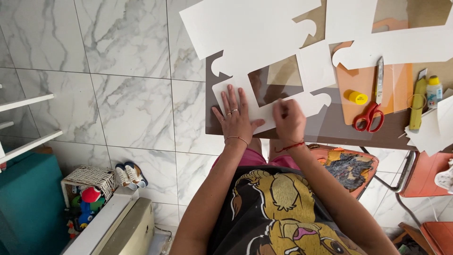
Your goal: Assembling cardboard boxes from flat-packed templates by folding and gluing.
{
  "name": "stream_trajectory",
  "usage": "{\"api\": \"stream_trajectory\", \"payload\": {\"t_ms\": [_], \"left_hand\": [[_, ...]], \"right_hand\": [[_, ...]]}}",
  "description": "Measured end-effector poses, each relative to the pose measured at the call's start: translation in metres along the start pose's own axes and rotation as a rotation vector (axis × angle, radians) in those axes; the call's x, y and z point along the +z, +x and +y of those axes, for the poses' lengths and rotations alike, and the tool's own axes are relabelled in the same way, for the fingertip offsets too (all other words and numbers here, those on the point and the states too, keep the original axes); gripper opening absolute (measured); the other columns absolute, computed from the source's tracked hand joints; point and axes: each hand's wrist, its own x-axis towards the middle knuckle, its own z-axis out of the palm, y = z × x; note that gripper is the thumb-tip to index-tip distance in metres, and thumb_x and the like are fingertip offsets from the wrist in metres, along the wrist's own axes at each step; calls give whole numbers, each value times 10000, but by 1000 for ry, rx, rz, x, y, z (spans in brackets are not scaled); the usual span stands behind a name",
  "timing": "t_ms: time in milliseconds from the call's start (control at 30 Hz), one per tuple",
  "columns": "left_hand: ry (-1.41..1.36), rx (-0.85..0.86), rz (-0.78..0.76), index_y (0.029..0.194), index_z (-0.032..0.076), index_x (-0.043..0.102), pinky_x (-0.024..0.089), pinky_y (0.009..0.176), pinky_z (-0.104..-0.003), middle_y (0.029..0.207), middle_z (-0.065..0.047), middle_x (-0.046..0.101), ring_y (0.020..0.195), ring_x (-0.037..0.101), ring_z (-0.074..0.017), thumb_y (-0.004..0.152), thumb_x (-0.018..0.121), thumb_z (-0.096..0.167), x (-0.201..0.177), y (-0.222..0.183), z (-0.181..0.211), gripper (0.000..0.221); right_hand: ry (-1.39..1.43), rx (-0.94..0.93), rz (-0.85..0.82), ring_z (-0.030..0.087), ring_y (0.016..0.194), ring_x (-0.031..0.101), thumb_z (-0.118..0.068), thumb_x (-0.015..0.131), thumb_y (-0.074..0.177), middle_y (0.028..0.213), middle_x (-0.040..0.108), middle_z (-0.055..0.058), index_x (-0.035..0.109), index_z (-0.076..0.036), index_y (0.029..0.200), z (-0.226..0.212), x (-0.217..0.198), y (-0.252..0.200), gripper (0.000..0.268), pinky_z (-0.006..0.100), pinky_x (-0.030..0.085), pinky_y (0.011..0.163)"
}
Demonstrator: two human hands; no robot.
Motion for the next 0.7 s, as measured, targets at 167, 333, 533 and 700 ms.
{"api": "stream_trajectory", "payload": {"t_ms": [167,333,533,700], "left_hand": [[23,11,17,1380,126,-64,-14,982,-632,1425,-146,-153,1320,-101,-327,684,572,564,5,-1,-1,1039],[9,4,86,1382,123,-28,-3,981,-631,1431,-143,-113,1323,-68,-326,811,454,496,4,0,2,835],[60,9,28,1381,120,-46,-5,979,-628,1427,-160,-124,1318,-77,-340,658,588,567,1,0,2,1061],[75,5,41,1380,124,-51,7,980,-633,1426,-160,-125,1317,-79,-341,633,613,554,1,-1,2,1088]], "right_hand": [[78,7,-24,277,603,572,-90,606,800,665,545,120,544,-39,803,-16,10,-8,80,340,445,515],[123,-61,-141,249,623,597,-119,664,744,678,565,75,567,-65,784,-1,11,-8,118,308,465,528],[-54,39,85,286,556,557,-82,613,830,625,542,129,541,-27,803,19,-44,23,95,356,430,497],[-35,-40,108,237,543,552,-55,640,836,614,536,87,567,-25,803,23,-48,34,85,295,425,494]]}}
